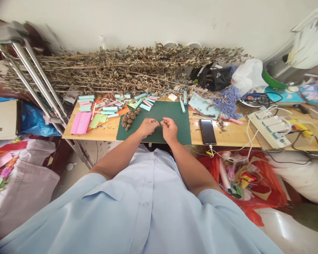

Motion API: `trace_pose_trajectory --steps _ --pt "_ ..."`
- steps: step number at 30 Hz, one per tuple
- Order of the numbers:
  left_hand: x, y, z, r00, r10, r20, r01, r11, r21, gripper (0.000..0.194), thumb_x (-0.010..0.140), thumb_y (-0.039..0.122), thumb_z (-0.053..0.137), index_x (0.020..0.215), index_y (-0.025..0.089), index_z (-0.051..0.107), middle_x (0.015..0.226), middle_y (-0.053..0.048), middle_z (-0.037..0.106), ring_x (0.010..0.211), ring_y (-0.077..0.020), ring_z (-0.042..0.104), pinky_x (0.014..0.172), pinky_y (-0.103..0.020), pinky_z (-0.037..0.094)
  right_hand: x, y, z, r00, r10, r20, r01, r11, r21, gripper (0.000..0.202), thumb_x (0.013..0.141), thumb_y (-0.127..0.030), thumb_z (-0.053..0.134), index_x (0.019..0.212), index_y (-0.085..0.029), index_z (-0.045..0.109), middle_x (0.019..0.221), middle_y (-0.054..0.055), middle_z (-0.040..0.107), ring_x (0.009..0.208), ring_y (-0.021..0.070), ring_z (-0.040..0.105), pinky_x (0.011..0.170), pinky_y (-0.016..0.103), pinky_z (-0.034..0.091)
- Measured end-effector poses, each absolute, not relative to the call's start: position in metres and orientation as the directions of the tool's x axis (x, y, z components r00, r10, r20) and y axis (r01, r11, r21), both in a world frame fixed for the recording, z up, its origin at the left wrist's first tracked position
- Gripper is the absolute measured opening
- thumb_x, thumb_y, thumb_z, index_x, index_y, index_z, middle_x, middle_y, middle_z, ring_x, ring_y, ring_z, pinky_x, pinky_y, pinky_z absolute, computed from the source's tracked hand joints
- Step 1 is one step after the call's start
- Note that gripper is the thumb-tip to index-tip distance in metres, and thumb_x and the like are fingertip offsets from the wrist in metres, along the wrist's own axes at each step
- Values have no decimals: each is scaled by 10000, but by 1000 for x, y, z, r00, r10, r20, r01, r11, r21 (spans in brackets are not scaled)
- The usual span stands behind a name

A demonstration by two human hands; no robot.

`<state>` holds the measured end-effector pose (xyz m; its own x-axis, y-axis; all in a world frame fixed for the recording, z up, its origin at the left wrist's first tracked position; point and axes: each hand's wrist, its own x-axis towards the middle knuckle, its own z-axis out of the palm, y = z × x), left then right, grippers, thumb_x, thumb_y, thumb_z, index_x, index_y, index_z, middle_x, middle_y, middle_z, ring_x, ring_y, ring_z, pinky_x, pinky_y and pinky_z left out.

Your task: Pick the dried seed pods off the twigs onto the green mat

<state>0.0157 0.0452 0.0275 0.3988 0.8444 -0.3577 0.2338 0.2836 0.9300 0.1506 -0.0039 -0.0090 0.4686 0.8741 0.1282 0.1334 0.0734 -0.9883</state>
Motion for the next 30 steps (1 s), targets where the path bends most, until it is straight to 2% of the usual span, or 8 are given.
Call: trace_pose_trajectory --steps 3,6,10,15,20,24,30 --pt "14 45 31 410 838 -359 209 297 932 157 801 298 659 755 171 578 466 78 347 382 -52 302 390 -190 184 152 -3 -13 485 863 143 159 74 -984 323 814 -395 694 1076 -208 658 914 40 720 787 176 652 736 336 561" --pt "12 43 35 422 831 -363 181 315 932 159 799 306 672 789 163 603 501 79 348 393 -46 305 391 -185 186 153 -3 -15 500 854 144 173 64 -983 323 826 -414 686 1079 -215 664 926 42 719 820 185 656 763 351 570" --pt "11 42 40 429 824 -370 159 334 929 171 796 307 693 795 161 604 522 80 349 404 -40 297 396 -182 184 154 -4 -13 490 861 139 180 56 -982 338 828 -448 686 1074 -216 667 923 45 716 770 174 642 705 329 562" --pt "13 41 43 418 821 -388 178 345 922 160 799 281 695 777 167 585 490 89 332 398 -39 280 400 -181 177 152 -5 -6 453 885 105 163 34 -986 374 814 -483 692 1062 -204 661 893 34 720 591 120 555 559 278 493" --pt "14 42 41 407 832 -377 238 302 923 142 823 284 669 779 159 617 450 78 358 385 -51 297 400 -188 195 151 -6 -4 432 894 119 196 36 -980 347 818 -466 693 1039 -200 668 886 31 723 560 111 543 558 279 489" --pt "15 42 38 379 850 -366 284 270 920 150 838 299 654 803 153 650 446 65 392 380 -58 318 401 -190 209 152 -7 -10 415 894 168 246 68 -967 323 842 -410 672 1088 -202 655 899 28 719 614 123 567 632 295 518" --pt "15 40 39 379 863 -334 290 232 928 133 826 272 643 768 153 641 455 52 411 391 -61 329 404 -193 214 152 -9 -15 367 899 239 327 116 -938 299 896 -370 621 1153 -218 636 973 45 720 815 172 657 850 360 547"
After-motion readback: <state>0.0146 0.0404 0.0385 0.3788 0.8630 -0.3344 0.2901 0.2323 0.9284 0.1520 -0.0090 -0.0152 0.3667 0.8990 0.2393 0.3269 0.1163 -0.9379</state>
